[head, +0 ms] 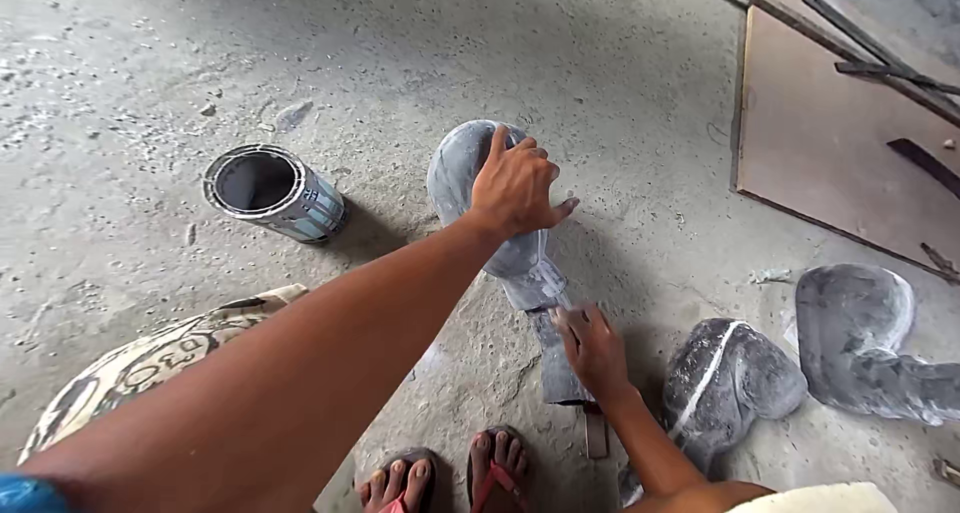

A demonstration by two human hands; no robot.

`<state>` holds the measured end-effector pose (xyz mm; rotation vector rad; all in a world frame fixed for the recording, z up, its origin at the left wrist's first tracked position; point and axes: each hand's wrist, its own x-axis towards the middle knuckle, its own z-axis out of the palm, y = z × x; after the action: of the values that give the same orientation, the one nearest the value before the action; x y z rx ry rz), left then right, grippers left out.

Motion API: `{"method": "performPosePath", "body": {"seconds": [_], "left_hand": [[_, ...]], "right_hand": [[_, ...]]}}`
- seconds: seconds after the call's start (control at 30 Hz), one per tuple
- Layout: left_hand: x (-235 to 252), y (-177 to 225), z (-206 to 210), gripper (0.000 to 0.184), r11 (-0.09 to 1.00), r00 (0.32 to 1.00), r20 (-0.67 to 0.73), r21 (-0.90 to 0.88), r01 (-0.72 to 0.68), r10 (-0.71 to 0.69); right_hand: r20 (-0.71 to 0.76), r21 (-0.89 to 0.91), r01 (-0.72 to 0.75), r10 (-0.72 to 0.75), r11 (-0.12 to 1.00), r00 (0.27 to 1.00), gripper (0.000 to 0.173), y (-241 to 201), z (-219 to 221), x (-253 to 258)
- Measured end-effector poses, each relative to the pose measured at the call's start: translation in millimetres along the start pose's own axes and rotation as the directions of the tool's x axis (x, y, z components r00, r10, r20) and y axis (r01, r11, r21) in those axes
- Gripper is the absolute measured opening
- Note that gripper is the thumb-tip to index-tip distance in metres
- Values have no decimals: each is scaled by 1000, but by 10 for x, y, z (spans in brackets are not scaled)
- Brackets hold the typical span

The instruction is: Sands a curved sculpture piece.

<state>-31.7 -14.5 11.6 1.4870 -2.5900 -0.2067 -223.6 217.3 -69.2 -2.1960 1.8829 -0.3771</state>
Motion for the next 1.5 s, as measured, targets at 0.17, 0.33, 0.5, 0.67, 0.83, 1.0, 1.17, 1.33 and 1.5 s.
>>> {"method": "performPosePath", "body": {"seconds": [0.17,0.33,0.5,0.67,0.83,1.0,1.17,1.33,1.5], "left_hand": [[-14,32,-4,68,1000,1000,2,-8,-6,6],[-24,37,15,67,1000,1000,-1,-6,-5,5],[-52,35,8,68,1000,1000,-22,-3,-14,14],[-33,42,11,67,1000,1000,-2,-6,-11,11],[-50,27,19,67,1000,1000,-25,-15,-10,10],[-64,49,21,67,1000,1000,-23,-22,-13,12],[-48,45,21,67,1000,1000,-3,-11,-7,7],[-84,-22,31,67,1000,998,-64,-11,-7,7],[-70,-8,41,67,1000,997,-69,-3,-20,19]], "right_hand": [[80,-27,37,-35,999,996,26,6,-125,15],[77,-48,43,-39,998,996,25,-56,-97,131],[153,-78,0,12,997,988,28,-72,-150,12],[108,-45,-61,66,997,992,26,-98,-125,69],[59,-65,-45,49,997,997,24,-134,-83,59],[94,-71,-24,31,997,995,26,-94,-109,-12],[76,-53,-46,50,998,996,25,-134,-82,102],[88,-58,-21,26,998,996,28,-96,-84,-25],[139,-55,-72,79,996,987,29,-135,-106,90]]}}
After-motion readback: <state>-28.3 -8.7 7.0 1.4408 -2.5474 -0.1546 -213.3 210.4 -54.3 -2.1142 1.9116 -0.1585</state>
